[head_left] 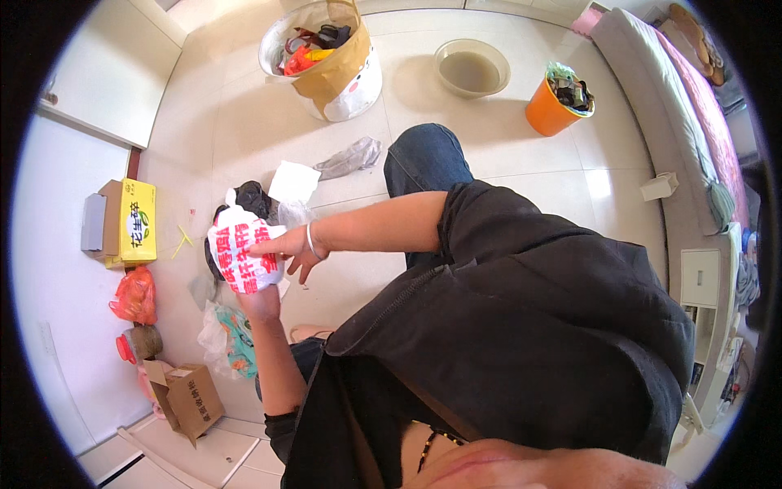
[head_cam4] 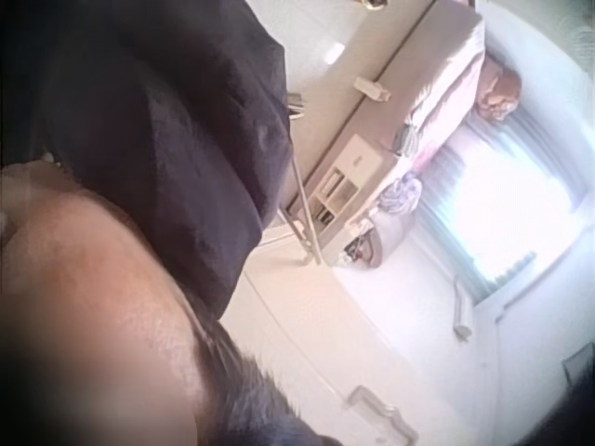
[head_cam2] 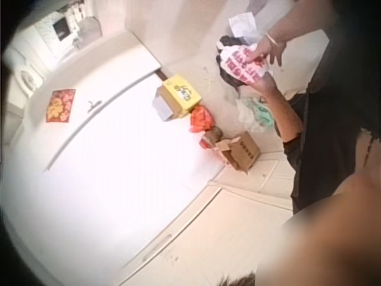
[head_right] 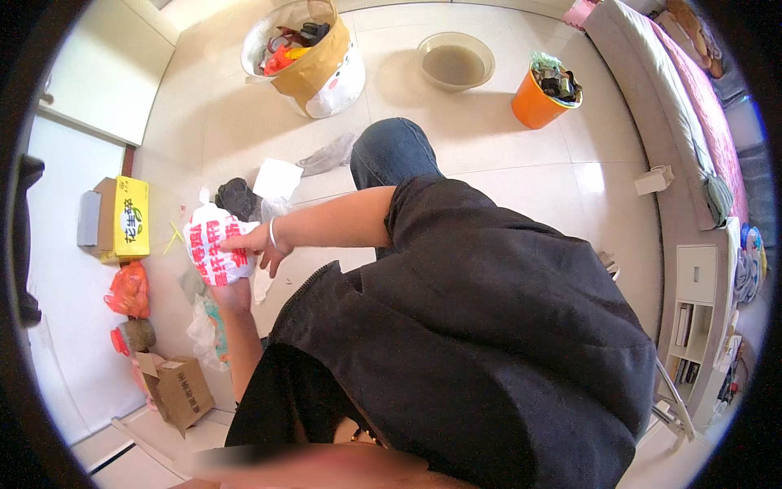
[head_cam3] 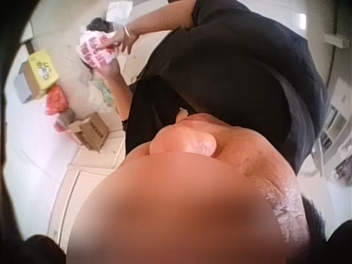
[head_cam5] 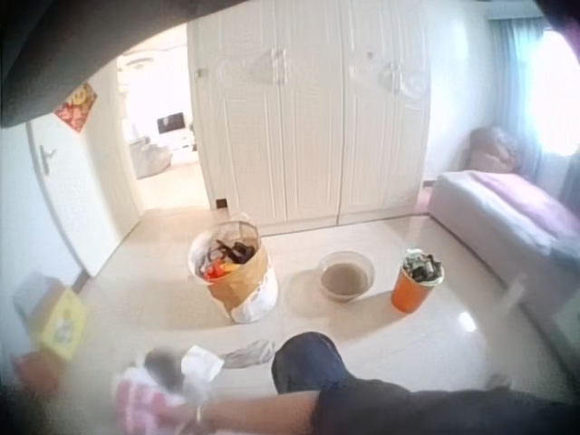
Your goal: The person sits on the floor and sorts through various plastic bags and packages. They open a black plastic bag, remove items, and place them into a bucket. They also open a small grey package, remove a metal tool, and place the empty package into the bucket.
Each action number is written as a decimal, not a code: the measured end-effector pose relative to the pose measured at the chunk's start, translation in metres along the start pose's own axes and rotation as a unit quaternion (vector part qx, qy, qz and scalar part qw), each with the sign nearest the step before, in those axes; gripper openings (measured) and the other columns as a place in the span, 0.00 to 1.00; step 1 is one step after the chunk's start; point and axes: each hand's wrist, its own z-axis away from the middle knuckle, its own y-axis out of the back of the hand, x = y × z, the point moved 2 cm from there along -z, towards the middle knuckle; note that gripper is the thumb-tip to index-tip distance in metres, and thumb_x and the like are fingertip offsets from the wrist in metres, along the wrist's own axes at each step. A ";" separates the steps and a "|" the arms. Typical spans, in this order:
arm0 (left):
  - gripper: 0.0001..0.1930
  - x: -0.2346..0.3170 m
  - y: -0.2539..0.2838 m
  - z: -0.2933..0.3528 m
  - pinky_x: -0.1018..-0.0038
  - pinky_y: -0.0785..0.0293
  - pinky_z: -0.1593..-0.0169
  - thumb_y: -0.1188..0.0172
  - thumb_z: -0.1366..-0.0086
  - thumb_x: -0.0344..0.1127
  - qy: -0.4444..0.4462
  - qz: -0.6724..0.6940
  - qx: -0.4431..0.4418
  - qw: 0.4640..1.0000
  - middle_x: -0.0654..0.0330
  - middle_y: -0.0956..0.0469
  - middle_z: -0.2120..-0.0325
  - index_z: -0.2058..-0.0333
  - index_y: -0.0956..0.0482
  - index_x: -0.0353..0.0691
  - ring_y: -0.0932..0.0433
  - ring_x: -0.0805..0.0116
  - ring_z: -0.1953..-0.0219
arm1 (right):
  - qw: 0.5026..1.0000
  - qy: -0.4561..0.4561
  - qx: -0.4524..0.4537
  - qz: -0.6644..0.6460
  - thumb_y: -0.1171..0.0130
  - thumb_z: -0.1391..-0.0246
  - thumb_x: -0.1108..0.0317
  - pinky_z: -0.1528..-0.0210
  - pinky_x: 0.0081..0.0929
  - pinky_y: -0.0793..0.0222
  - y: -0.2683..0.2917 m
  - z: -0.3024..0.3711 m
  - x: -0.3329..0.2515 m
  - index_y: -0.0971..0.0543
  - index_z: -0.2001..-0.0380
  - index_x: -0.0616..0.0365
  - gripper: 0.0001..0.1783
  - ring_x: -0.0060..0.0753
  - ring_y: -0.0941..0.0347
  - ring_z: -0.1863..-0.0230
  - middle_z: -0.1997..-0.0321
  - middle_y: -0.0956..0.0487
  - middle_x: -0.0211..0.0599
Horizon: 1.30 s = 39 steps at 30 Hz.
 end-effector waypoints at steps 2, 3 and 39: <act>0.27 -0.003 -0.003 0.000 0.60 0.38 0.40 0.60 0.32 0.48 0.039 0.112 -0.006 0.993 0.53 0.38 0.42 0.39 0.44 0.38 0.36 0.58 0.41 | 0.981 0.153 -0.018 -0.118 0.35 0.55 0.50 0.43 0.51 0.38 -0.004 -0.007 -0.004 0.34 0.43 0.55 0.38 0.44 0.35 0.41 0.43 0.30 0.47; 0.27 -0.007 -0.002 -0.001 0.61 0.39 0.39 0.61 0.32 0.48 0.057 0.124 0.007 0.991 0.54 0.38 0.41 0.39 0.44 0.39 0.37 0.58 0.41 | 0.977 0.166 0.012 -0.136 0.35 0.54 0.56 0.46 0.46 0.35 0.000 -0.011 -0.004 0.31 0.47 0.56 0.32 0.40 0.31 0.46 0.47 0.27 0.44; 0.17 -0.032 0.062 -0.024 0.77 0.30 0.57 0.50 0.34 0.37 0.314 -0.206 0.147 0.915 0.59 0.22 0.63 0.50 0.29 0.35 0.25 0.73 0.62 | 0.436 0.182 0.624 0.622 0.44 0.56 0.65 0.48 0.36 0.34 0.384 0.047 -0.321 0.19 0.62 0.40 0.15 0.45 0.29 0.51 0.55 0.22 0.37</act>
